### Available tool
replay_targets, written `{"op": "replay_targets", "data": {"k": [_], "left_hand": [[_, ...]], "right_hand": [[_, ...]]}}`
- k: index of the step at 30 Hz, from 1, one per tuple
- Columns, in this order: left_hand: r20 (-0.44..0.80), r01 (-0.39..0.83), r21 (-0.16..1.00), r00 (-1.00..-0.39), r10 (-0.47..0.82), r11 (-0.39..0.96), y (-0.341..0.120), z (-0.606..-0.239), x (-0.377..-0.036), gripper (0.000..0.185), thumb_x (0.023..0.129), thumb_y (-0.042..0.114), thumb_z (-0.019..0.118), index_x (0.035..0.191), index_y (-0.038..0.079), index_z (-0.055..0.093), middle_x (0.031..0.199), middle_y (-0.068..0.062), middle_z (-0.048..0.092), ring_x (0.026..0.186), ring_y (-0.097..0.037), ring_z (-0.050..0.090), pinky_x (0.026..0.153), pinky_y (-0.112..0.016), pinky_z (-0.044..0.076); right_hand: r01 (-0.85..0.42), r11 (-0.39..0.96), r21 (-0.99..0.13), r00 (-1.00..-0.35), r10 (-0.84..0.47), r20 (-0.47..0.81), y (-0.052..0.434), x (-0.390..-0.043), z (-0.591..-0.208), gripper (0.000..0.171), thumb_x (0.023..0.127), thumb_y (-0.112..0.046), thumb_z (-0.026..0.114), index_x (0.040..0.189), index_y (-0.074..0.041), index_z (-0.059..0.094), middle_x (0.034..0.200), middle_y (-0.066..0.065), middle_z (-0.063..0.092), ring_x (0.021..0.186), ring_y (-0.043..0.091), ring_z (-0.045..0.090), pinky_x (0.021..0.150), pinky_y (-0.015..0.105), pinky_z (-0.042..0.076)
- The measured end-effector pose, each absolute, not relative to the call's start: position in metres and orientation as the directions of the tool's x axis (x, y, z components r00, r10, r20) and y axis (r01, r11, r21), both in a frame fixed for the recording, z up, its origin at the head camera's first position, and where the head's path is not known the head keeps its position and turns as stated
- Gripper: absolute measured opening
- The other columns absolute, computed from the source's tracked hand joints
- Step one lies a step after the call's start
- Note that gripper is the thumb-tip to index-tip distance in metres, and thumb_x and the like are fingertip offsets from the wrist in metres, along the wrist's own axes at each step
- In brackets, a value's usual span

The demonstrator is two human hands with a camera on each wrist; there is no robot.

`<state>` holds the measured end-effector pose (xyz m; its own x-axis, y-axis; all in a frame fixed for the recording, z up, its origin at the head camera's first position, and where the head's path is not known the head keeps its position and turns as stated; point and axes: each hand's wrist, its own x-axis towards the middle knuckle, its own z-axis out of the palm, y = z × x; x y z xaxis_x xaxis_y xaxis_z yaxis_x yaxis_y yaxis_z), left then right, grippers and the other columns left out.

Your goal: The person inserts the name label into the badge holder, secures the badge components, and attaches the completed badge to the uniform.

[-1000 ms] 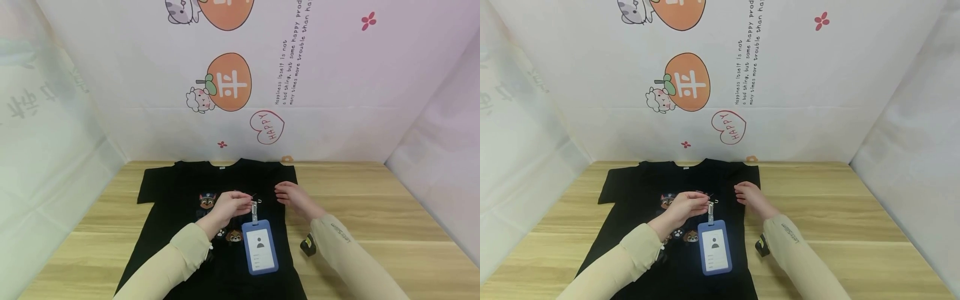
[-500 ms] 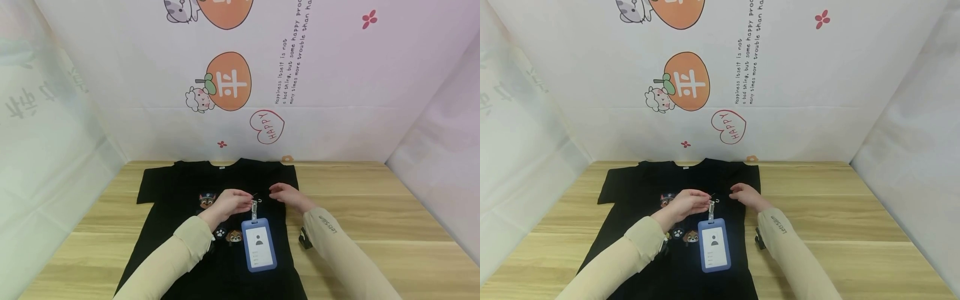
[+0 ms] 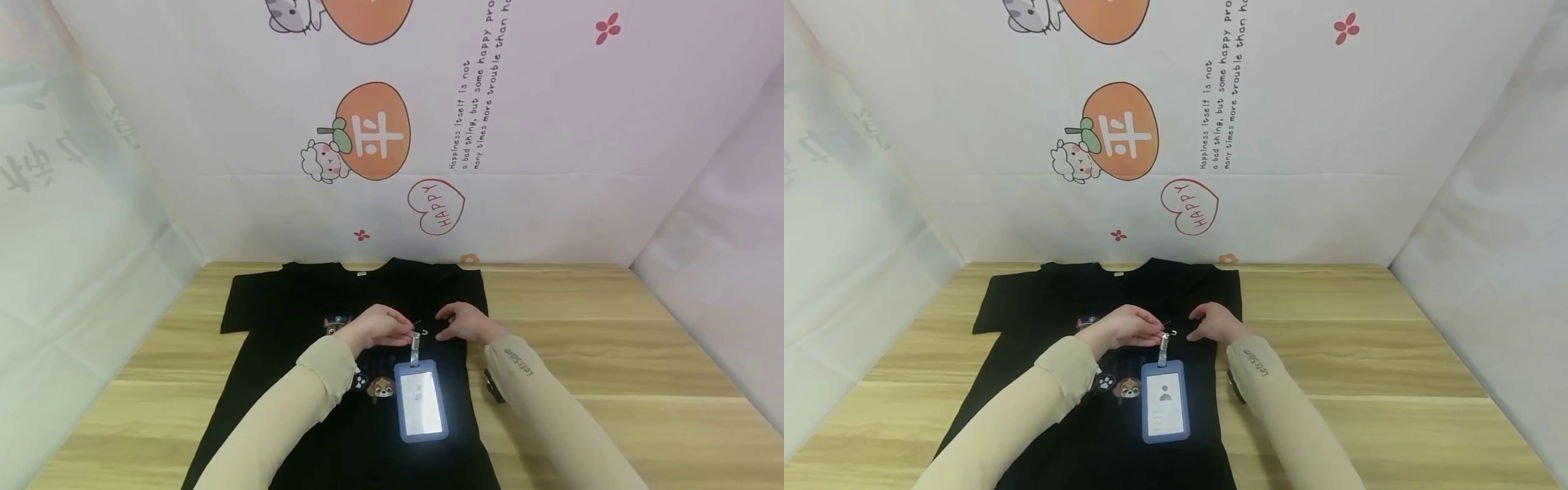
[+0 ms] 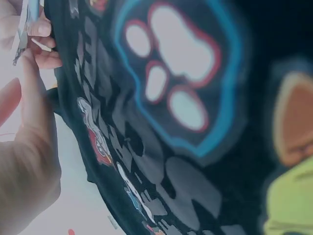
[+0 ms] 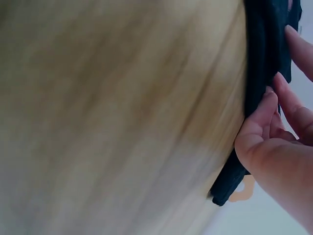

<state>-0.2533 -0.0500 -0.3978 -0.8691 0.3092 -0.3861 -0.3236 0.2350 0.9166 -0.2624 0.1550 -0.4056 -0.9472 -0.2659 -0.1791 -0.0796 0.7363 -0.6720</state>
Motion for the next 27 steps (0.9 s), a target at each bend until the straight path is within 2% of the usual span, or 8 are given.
{"op": "replay_targets", "data": {"k": [8,15,20,27], "left_hand": [[-0.428,-0.341,0.891,-0.850,0.308,0.300,-0.047,-0.403,-0.261,0.016,0.089,-0.002,0.058,0.102,-0.008,0.065,0.085,-0.013,0.070,0.067,-0.014,0.066,0.071,-0.028,0.057],[-0.443,-0.339,0.882,-0.831,0.335,0.326,-0.042,-0.404,-0.260,0.015,0.088,-0.003,0.058,0.100,-0.008,0.065,0.079,-0.010,0.069,0.064,-0.012,0.065,0.068,-0.026,0.057],[-0.451,-0.337,0.873,-0.832,0.324,0.351,-0.038,-0.403,-0.258,0.013,0.087,-0.005,0.057,0.097,-0.009,0.066,0.075,-0.010,0.067,0.061,-0.012,0.063,0.064,-0.024,0.057],[-0.439,-0.315,0.869,-0.846,0.302,0.380,-0.034,-0.406,-0.260,0.012,0.088,-0.005,0.058,0.096,-0.007,0.067,0.076,-0.011,0.067,0.061,-0.012,0.063,0.064,-0.024,0.057]], "right_hand": [[-0.113,0.789,-0.604,-0.956,-0.252,-0.150,0.149,-0.264,-0.405,0.033,0.076,-0.010,0.078,0.105,-0.003,0.064,0.106,0.013,0.057,0.095,0.025,0.054,0.086,0.040,0.048],[-0.126,0.813,-0.569,-0.961,-0.241,-0.132,0.144,-0.267,-0.409,0.010,0.078,-0.007,0.074,0.080,-0.004,0.065,0.089,0.009,0.057,0.080,0.020,0.052,0.071,0.032,0.045],[-0.150,0.822,-0.549,-0.959,-0.255,-0.119,0.141,-0.268,-0.409,0.015,0.081,-0.004,0.070,0.067,-0.005,0.063,0.073,0.004,0.057,0.068,0.017,0.051,0.061,0.025,0.041],[-0.157,0.803,-0.575,-0.957,-0.269,-0.114,0.143,-0.267,-0.407,0.015,0.084,-0.003,0.064,0.070,-0.003,0.062,0.068,0.003,0.053,0.063,0.016,0.048,0.058,0.024,0.039]]}}
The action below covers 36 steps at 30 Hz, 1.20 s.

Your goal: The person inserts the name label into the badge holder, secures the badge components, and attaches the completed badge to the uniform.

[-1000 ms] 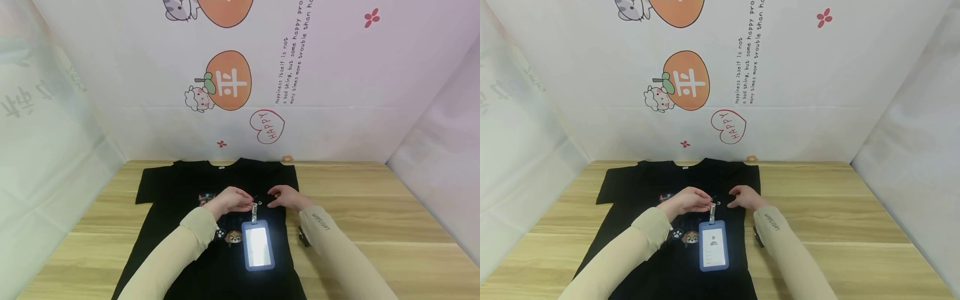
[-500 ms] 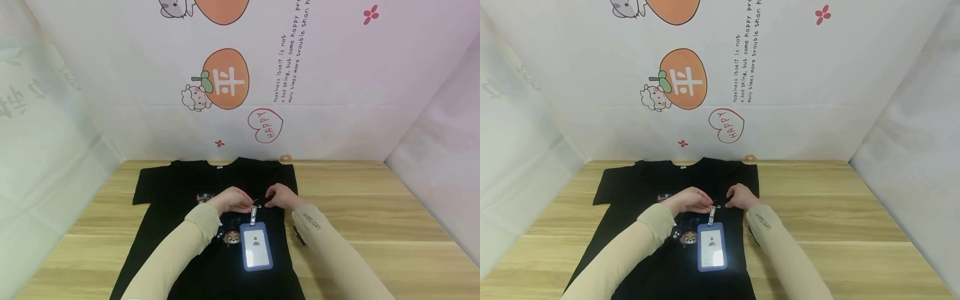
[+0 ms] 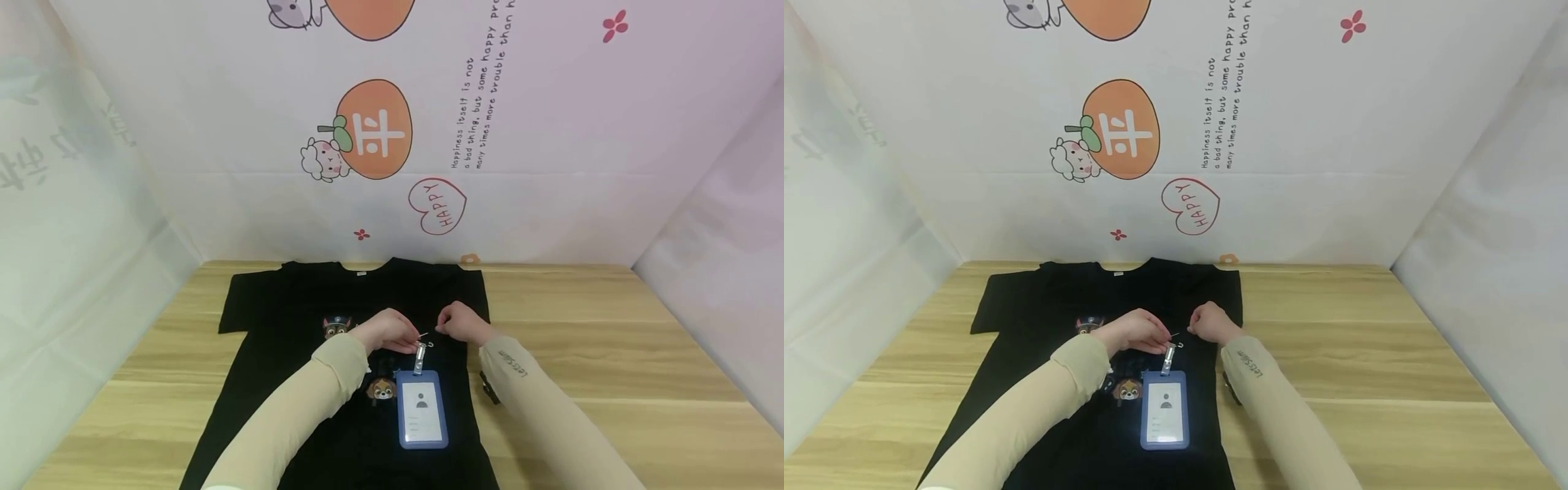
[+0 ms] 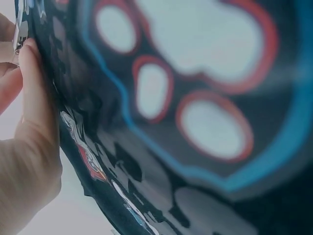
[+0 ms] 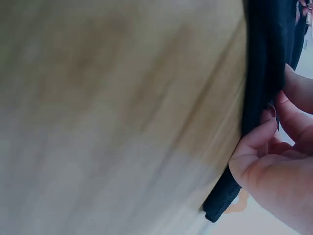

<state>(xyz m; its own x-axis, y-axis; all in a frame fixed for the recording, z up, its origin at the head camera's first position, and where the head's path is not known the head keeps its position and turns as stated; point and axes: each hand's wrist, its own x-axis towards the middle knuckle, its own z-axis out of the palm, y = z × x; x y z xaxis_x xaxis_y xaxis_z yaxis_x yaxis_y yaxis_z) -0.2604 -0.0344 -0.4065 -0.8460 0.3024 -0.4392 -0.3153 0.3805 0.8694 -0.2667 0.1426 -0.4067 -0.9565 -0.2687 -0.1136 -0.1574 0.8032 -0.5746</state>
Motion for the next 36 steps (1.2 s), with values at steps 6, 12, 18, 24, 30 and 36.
{"op": "replay_targets", "data": {"k": [6,12,18,24,30,36], "left_hand": [[-0.409,-0.286,0.878,-0.865,0.291,0.383,-0.029,-0.406,-0.262,0.012,0.087,-0.005,0.058,0.095,-0.008,0.067,0.074,-0.011,0.066,0.060,-0.012,0.062,0.064,-0.025,0.057],[-0.399,-0.276,0.875,-0.877,0.269,0.398,-0.025,-0.405,-0.263,0.011,0.088,-0.003,0.058,0.094,-0.007,0.067,0.073,-0.010,0.066,0.059,-0.012,0.062,0.062,-0.024,0.057],[-0.390,-0.277,0.874,-0.890,0.236,0.398,-0.021,-0.404,-0.264,0.010,0.088,-0.002,0.060,0.093,-0.007,0.068,0.072,-0.010,0.065,0.059,-0.012,0.061,0.062,-0.023,0.057],[-0.378,-0.272,0.880,-0.897,0.228,0.390,-0.019,-0.406,-0.266,0.010,0.087,-0.003,0.060,0.091,-0.007,0.068,0.072,-0.010,0.065,0.058,-0.012,0.061,0.060,-0.023,0.056],[-0.361,-0.258,0.886,-0.905,0.223,0.386,-0.018,-0.406,-0.267,0.011,0.089,-0.004,0.058,0.092,-0.007,0.068,0.074,-0.011,0.067,0.060,-0.012,0.061,0.062,-0.024,0.057],[-0.338,-0.237,0.897,-0.912,0.233,0.373,-0.017,-0.406,-0.267,0.010,0.088,-0.004,0.059,0.092,-0.008,0.068,0.074,-0.010,0.067,0.059,-0.009,0.060,0.062,-0.022,0.056]], "right_hand": [[-0.140,0.766,-0.627,-0.961,-0.259,-0.102,0.148,-0.264,-0.407,0.013,0.089,-0.006,0.060,0.076,-0.003,0.060,0.069,0.002,0.050,0.064,0.015,0.046,0.058,0.024,0.038],[-0.130,0.737,-0.663,-0.959,-0.264,-0.106,0.151,-0.263,-0.408,0.013,0.091,-0.007,0.058,0.080,-0.002,0.060,0.072,0.003,0.049,0.065,0.016,0.046,0.060,0.025,0.037],[-0.141,0.716,-0.684,-0.955,-0.280,-0.097,0.152,-0.264,-0.409,0.011,0.091,-0.007,0.058,0.083,0.000,0.061,0.075,0.004,0.051,0.069,0.017,0.046,0.062,0.025,0.037],[-0.127,0.704,-0.699,-0.953,-0.283,-0.112,0.152,-0.264,-0.409,0.010,0.092,-0.006,0.057,0.086,0.001,0.062,0.078,0.005,0.053,0.071,0.017,0.047,0.063,0.026,0.038],[-0.128,0.694,-0.708,-0.943,-0.306,-0.130,0.153,-0.262,-0.407,0.010,0.092,-0.006,0.056,0.088,0.001,0.063,0.080,0.005,0.055,0.074,0.018,0.048,0.066,0.026,0.038],[-0.156,0.679,-0.718,-0.927,-0.352,-0.131,0.155,-0.262,-0.407,0.012,0.092,-0.004,0.055,0.089,0.003,0.064,0.080,0.005,0.055,0.075,0.017,0.047,0.068,0.026,0.038]]}}
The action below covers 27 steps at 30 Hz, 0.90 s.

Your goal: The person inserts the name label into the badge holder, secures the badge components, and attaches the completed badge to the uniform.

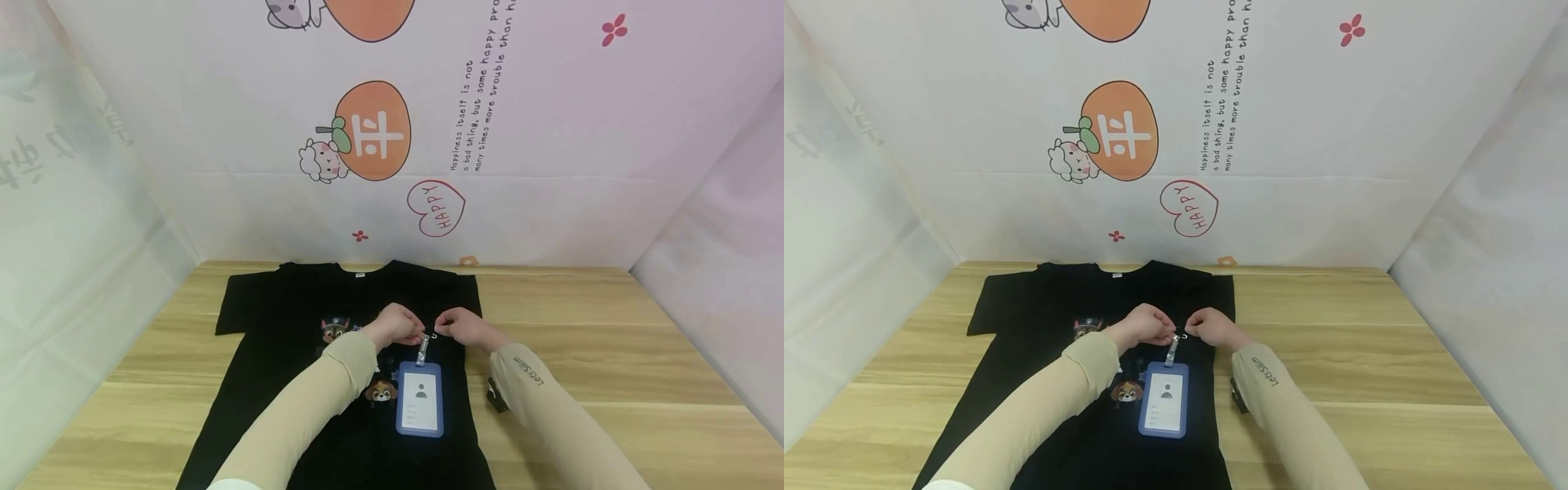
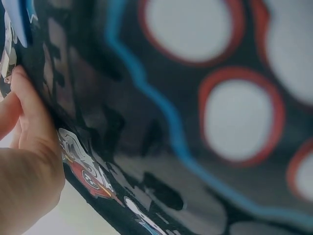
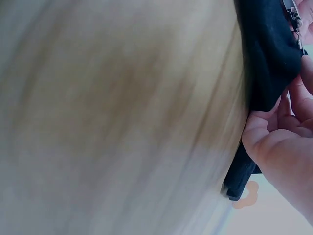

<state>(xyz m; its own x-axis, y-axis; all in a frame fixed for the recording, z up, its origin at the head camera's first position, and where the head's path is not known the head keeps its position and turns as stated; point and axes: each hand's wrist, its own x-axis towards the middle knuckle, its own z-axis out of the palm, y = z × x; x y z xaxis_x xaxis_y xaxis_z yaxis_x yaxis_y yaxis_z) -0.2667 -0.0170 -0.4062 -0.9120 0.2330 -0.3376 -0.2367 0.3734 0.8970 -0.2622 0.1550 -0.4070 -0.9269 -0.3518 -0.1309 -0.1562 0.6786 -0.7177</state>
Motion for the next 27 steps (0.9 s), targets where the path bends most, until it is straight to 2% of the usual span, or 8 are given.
{"op": "replay_targets", "data": {"k": [17,27], "left_hand": [[-0.253,-0.155,0.921,-0.935,0.247,0.358,-0.0201,-0.4073,-0.2684,0.008,0.086,-0.006,0.061,0.089,-0.009,0.069,0.069,-0.004,0.061,0.057,-0.007,0.059,0.062,-0.022,0.056],[-0.231,-0.135,0.920,-0.945,0.231,0.368,-0.0197,-0.4054,-0.2674,0.008,0.086,-0.006,0.062,0.088,-0.009,0.068,0.067,-0.003,0.060,0.058,-0.007,0.058,0.062,-0.020,0.056]], "right_hand": [[-0.082,0.670,-0.738,-0.936,-0.306,-0.174,0.1506,-0.2666,-0.4098,0.012,0.092,-0.006,0.055,0.090,0.001,0.065,0.082,0.004,0.055,0.075,0.017,0.047,0.067,0.026,0.037],[-0.092,0.673,-0.734,-0.927,-0.328,-0.185,0.1495,-0.2720,-0.4109,0.013,0.091,-0.006,0.056,0.090,0.002,0.066,0.080,0.004,0.055,0.075,0.017,0.047,0.067,0.026,0.037]]}}
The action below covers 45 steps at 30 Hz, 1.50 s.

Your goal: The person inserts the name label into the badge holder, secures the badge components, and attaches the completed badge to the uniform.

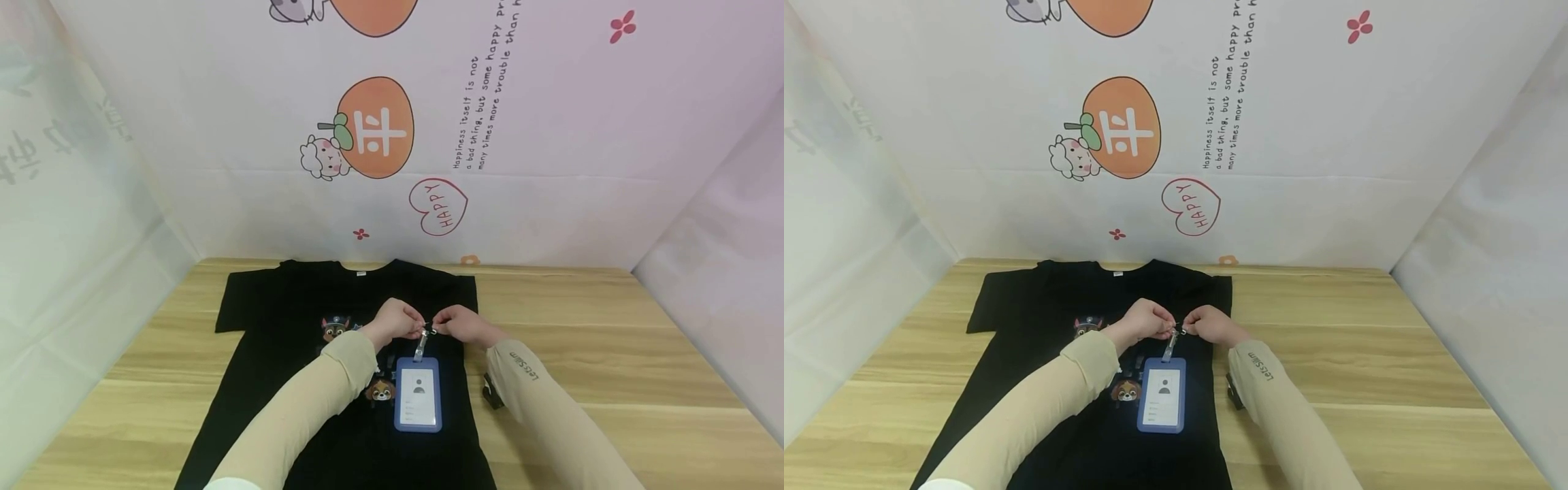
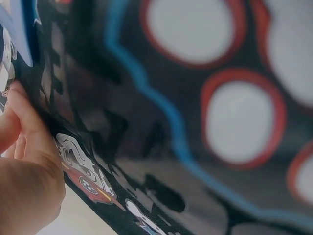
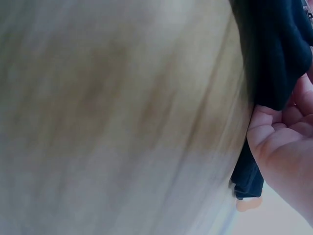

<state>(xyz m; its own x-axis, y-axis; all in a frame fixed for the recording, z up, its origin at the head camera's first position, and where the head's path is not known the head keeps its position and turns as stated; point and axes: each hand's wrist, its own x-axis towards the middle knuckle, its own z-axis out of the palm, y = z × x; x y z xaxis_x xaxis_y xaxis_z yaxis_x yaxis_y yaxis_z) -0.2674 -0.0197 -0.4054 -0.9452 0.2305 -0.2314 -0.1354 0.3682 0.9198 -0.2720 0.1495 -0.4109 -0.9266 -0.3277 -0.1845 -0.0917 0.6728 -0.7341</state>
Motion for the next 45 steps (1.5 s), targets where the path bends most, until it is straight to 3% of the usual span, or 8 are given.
{"op": "replay_targets", "data": {"k": [12,21,34,45], "left_hand": [[-0.208,-0.097,0.907,-0.949,0.236,0.409,-0.018,-0.409,-0.266,0.007,0.085,-0.005,0.063,0.087,-0.008,0.069,0.069,-0.005,0.062,0.058,-0.007,0.058,0.061,-0.020,0.055],[-0.220,-0.118,0.914,-0.948,0.230,0.388,-0.016,-0.409,-0.265,0.008,0.087,-0.004,0.063,0.090,-0.007,0.069,0.076,-0.007,0.063,0.062,-0.008,0.060,0.064,-0.020,0.056],[-0.224,-0.134,0.928,-0.946,0.235,0.347,-0.017,-0.411,-0.266,0.009,0.087,-0.003,0.062,0.093,-0.009,0.067,0.076,-0.009,0.065,0.065,-0.009,0.062,0.066,-0.022,0.057],[-0.250,-0.152,0.928,-0.931,0.267,0.340,-0.022,-0.410,-0.267,0.010,0.090,-0.002,0.059,0.096,-0.007,0.065,0.082,-0.012,0.067,0.068,-0.011,0.063,0.068,-0.024,0.057]], "right_hand": [[-0.092,0.663,-0.743,-0.915,-0.350,-0.200,0.149,-0.270,-0.413,0.012,0.090,-0.002,0.055,0.085,0.003,0.064,0.074,0.002,0.051,0.070,0.016,0.045,0.064,0.025,0.036],[-0.126,0.673,-0.729,-0.910,-0.371,-0.186,0.144,-0.269,-0.409,0.011,0.087,0.002,0.054,0.088,0.005,0.065,0.079,0.005,0.056,0.075,0.017,0.047,0.068,0.025,0.037],[-0.096,0.563,-0.821,-0.901,-0.400,-0.169,0.164,-0.263,-0.406,0.016,0.095,-0.008,0.052,0.096,0.005,0.061,0.082,0.005,0.056,0.076,0.016,0.050,0.068,0.026,0.042],[-0.125,0.632,-0.765,-0.879,-0.428,-0.211,0.160,-0.257,-0.404,0.020,0.095,-0.013,0.053,0.092,0.001,0.066,0.083,0.004,0.058,0.080,0.017,0.048,0.073,0.029,0.039]]}}
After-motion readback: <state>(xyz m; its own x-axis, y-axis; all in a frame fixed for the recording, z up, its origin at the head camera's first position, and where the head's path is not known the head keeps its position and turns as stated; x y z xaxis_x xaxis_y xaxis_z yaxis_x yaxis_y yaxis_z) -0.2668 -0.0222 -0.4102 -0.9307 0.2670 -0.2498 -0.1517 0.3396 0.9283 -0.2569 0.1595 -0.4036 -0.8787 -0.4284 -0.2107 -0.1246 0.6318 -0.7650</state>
